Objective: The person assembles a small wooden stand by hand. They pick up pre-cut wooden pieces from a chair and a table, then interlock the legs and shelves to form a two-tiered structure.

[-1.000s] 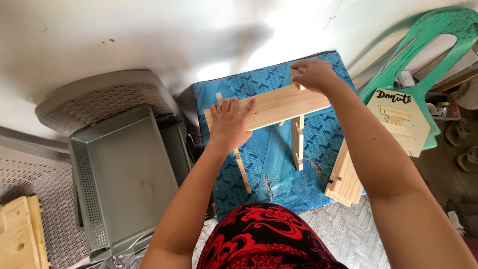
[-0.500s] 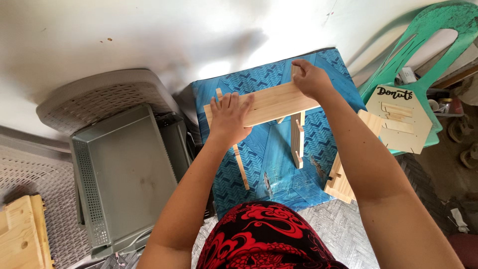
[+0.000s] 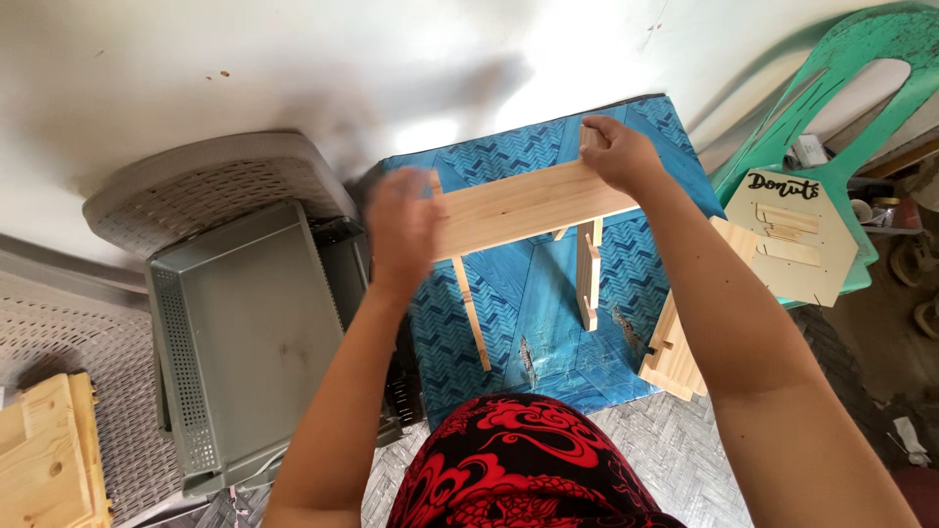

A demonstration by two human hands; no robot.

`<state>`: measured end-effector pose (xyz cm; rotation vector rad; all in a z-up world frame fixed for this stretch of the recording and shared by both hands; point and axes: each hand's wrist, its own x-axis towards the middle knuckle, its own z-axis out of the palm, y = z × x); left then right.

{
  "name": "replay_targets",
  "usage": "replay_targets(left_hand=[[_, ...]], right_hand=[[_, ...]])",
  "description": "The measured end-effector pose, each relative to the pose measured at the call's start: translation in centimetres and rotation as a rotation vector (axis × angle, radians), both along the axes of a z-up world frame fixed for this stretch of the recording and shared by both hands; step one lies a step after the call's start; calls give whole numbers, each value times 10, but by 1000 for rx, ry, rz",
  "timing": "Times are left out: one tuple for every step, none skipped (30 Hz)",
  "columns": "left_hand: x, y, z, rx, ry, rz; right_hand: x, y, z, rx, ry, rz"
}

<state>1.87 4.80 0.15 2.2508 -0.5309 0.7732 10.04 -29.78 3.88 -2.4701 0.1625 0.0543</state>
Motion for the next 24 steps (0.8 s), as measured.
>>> replay_targets(left_hand=[[0,11,-10,-79,26,124],[2,22,-21,-158,48,248],[7,33,-33,-306,216,277],[12,42,-45,-454,385,302],[18,49,-58,-602,555,322],[19,54,-73,-760,748,240],[18,57,-89,-917,940,153],[19,58,-104,-944,1061,170],[20,57,-118,-968,1182,187],[20,54,-130,-990,1305,204],[19,50,-142,-1012,1367,159],[19,43,-152,-1031,1429,111],[17,38,-161,-1048,1490,62],[15,31,-168,-1040,1466,-51],[12,22,-174,-1031,1440,-163],[15,16,-177,-1019,1408,-276],[19,9,-179,-1058,1424,-299],[20,3,-180,-1095,1439,-320],[23,-1,-180,-1133,1455,-341],[27,-3,-180,-1170,1455,-355],[30,-5,-180,-1208,1454,-369],[32,-8,-180,-1247,1456,-382],[35,-11,-181,-1291,1459,-365],[39,-13,-182,-1334,1461,-347]], right_hand=[[0,-1,-1,27,25,-21],[1,-3,-1,53,48,-43],[1,-4,-2,80,72,-64],[2,-5,-3,82,59,-57],[2,-7,-3,84,46,-50],[2,-8,-4,86,35,-41],[2,-8,-6,101,52,-59],[3,-8,-7,115,67,-80],[3,-9,-8,129,81,-101],[3,-10,-8,145,85,-94],[4,-12,-8,161,89,-87],[4,-14,-9,177,91,-83],[4,-15,-10,181,85,-80],[5,-16,-11,184,78,-78],[5,-17,-11,187,71,-76],[6,-18,-12,189,75,-77],[6,-18,-12,192,80,-79],[6,-17,-13,197,85,-80],[6,-17,-14,206,78,-78],[6,-17,-15,213,70,-76],[6,-18,-16,220,62,-75],[5,-20,-17,227,58,-83],[4,-21,-17,233,54,-91],[4,-22,-17,240,49,-99]])
